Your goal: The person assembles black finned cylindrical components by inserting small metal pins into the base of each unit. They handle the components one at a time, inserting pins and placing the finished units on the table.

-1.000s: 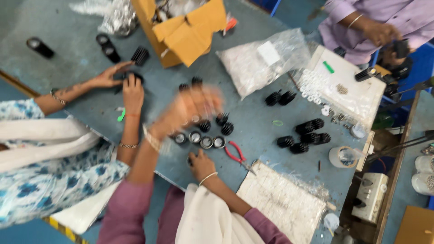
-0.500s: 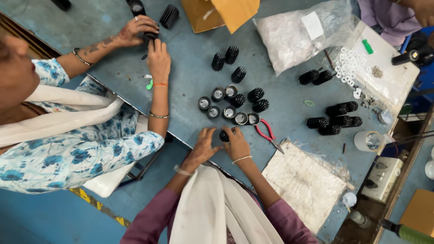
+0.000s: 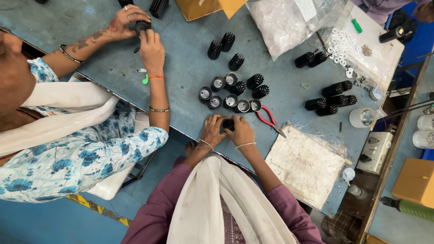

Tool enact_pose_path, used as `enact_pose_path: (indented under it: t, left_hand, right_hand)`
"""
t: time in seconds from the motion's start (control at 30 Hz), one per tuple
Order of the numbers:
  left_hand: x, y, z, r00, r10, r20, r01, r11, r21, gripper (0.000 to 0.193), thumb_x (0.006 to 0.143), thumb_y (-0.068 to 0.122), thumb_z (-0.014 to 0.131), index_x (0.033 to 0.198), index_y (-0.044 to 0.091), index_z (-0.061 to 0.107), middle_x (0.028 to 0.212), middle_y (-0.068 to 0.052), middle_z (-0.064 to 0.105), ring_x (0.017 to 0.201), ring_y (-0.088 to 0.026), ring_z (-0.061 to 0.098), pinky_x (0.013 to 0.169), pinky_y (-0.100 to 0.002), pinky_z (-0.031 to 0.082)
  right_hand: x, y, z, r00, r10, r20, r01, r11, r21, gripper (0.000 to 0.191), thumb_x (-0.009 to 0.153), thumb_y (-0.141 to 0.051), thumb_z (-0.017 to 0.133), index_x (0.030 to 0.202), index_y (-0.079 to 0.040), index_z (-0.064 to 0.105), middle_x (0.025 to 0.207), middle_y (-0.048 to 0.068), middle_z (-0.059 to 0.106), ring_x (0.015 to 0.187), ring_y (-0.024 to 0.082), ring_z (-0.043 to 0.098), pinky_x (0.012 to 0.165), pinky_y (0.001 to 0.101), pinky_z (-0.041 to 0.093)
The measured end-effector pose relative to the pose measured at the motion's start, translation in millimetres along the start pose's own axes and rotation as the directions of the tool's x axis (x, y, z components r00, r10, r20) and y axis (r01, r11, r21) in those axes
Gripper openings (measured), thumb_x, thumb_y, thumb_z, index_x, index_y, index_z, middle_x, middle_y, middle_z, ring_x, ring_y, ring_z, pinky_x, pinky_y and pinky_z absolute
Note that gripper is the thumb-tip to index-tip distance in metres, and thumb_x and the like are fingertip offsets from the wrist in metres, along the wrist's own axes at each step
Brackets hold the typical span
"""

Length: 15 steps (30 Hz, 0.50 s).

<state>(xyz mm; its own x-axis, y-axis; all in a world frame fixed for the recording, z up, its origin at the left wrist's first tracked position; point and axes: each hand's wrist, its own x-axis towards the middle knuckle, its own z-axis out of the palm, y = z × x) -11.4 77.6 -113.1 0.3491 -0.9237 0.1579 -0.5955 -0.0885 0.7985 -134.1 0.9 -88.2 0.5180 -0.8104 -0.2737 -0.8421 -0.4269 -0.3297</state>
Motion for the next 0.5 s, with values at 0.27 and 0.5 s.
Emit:
enact_pose_path:
  t: [0.27,0.5]
  left_hand:
    - [-0.8,-3.8,-0.4,1.000,-0.002,0.025,0.003,1.000,-0.024,0.069,0.072,0.025,0.083,0.136,0.012,0.058,0.130,-0.010,0.052,0.124,-0.030,0.050,0.108,-0.046,0.038]
    - [-4.3,-4.6,2.9,0.999,0.012,0.041,-0.012,1.000,0.013,0.071,0.074,0.026,0.084,0.138,0.012,0.057,0.132,-0.010,0.051,0.126,-0.029,0.049,0.109,-0.047,0.037]
  right_hand:
    - [-7.1,-4.1,-3.0,0.959,-0.222,-0.175,0.221,0.975,-0.024,0.058,0.073,-0.019,0.081,0.127,-0.018,0.059,0.116,0.016,0.060,0.107,0.038,0.064,0.078,0.0457,0.057]
    - [-6.5,-4.9,-2.6,0.994,-0.051,-0.096,0.055,0.998,0.041,0.061,0.079,-0.027,0.086,0.128,-0.012,0.053,0.114,0.017,0.058,0.106,0.039,0.062,0.079,0.0494,0.054]
